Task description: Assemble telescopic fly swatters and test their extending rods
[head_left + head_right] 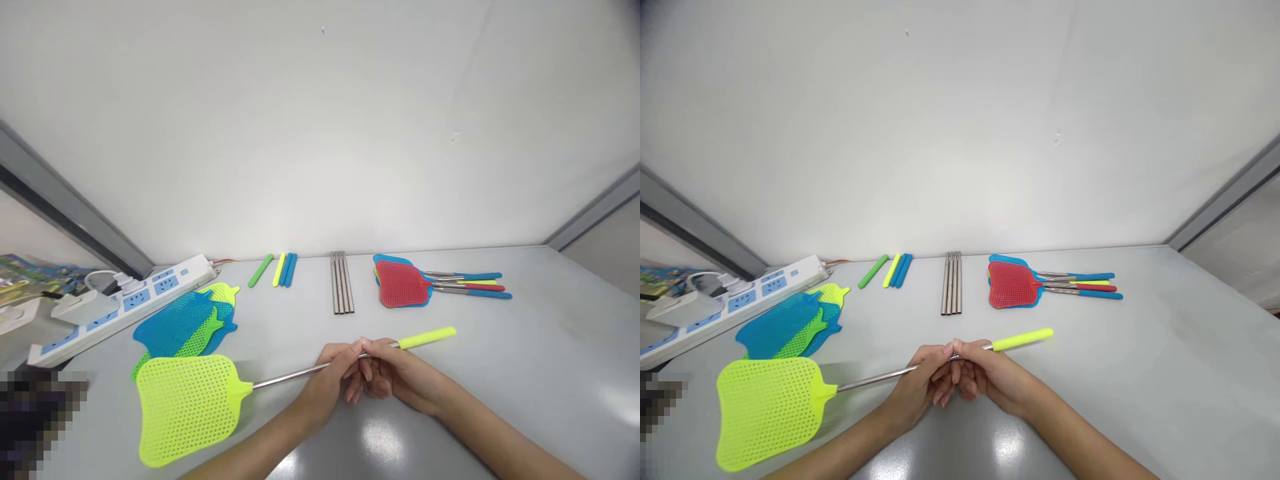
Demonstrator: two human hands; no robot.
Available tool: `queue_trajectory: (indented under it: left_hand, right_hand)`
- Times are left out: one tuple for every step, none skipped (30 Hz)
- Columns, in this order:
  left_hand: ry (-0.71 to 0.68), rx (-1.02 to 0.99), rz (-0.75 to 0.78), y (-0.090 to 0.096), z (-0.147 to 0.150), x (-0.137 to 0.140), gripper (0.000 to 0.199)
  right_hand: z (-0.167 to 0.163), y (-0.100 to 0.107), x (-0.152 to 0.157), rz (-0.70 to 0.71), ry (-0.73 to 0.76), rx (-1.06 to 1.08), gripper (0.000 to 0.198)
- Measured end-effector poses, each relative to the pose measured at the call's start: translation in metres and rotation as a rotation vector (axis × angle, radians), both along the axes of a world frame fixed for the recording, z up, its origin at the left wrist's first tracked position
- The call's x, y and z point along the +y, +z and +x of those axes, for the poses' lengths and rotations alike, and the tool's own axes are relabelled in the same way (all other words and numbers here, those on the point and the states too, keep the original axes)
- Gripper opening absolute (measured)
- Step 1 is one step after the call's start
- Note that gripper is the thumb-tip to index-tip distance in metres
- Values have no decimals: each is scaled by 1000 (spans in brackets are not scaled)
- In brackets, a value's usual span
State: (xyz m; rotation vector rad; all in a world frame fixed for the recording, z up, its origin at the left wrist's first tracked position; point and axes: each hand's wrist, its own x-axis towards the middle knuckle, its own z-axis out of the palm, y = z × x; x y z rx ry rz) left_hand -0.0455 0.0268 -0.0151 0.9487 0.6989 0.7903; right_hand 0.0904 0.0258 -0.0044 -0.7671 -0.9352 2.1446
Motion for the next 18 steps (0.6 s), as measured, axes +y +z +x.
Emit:
queue_trajectory:
  left_hand:
    - [-2, 5, 4, 0, 0, 0, 40]
    - [0, 10, 9, 0, 0, 0, 40]
    - [5, 15, 14, 0, 1, 0, 40]
    - [11, 22, 17, 0, 1, 1, 40]
    - [17, 30, 19, 0, 1, 1, 40]
    - [19, 38, 20, 0, 1, 1, 40]
    - [20, 45, 20, 1, 2, 1, 39]
    - [20, 49, 20, 1, 2, 1, 39]
    - [21, 52, 21, 1, 2, 1, 38]
    - [23, 54, 23, 1, 2, 1, 37]
    - [28, 55, 23, 1, 2, 0, 37]
    - [34, 56, 21, 1, 2, 0, 36]
    - [42, 58, 18, 1, 2, 0, 36]
    - [50, 61, 13, 0, 2, 0, 37]
    - [59, 65, 8, 0, 2, 0, 37]
    - [65, 67, 5, -1, 2, 0, 37]
    - [69, 70, 8, -1, 2, -1, 37]
    - [71, 72, 16, -1, 2, -1, 38]
  right_hand:
    - [1, 0, 0, -2, 5, -10, 50]
    - [1, -1, 0, -4, 9, -19, 50]
    - [1, -1, 1, -6, 13, -26, 49]
    - [1, -1, 1, -7, 15, -27, 49]
    - [1, -1, 1, -7, 15, -23, 48]
    - [1, -1, 1, -4, 16, -17, 48]
    - [1, -1, 1, -2, 15, -12, 47]
    - [1, -1, 1, 0, 13, -11, 46]
    - [1, -1, 2, -3, 12, -10, 44]
    - [1, -1, 2, -9, 12, -10, 42]
    - [1, -1, 2, -18, 12, -9, 40]
    - [1, -1, 2, -31, 13, -7, 38]
    - [1, -1, 2, -48, 12, -3, 36]
    - [0, -1, 2, -66, 10, 1, 33]
    - [0, 0, 2, -81, 6, 2, 31]
    - [0, 1, 1, -90, -3, -2, 30]
    - [0, 3, 2, -94, -15, -13, 29]
    - [1, 4, 2, -90, -26, -32, 29]
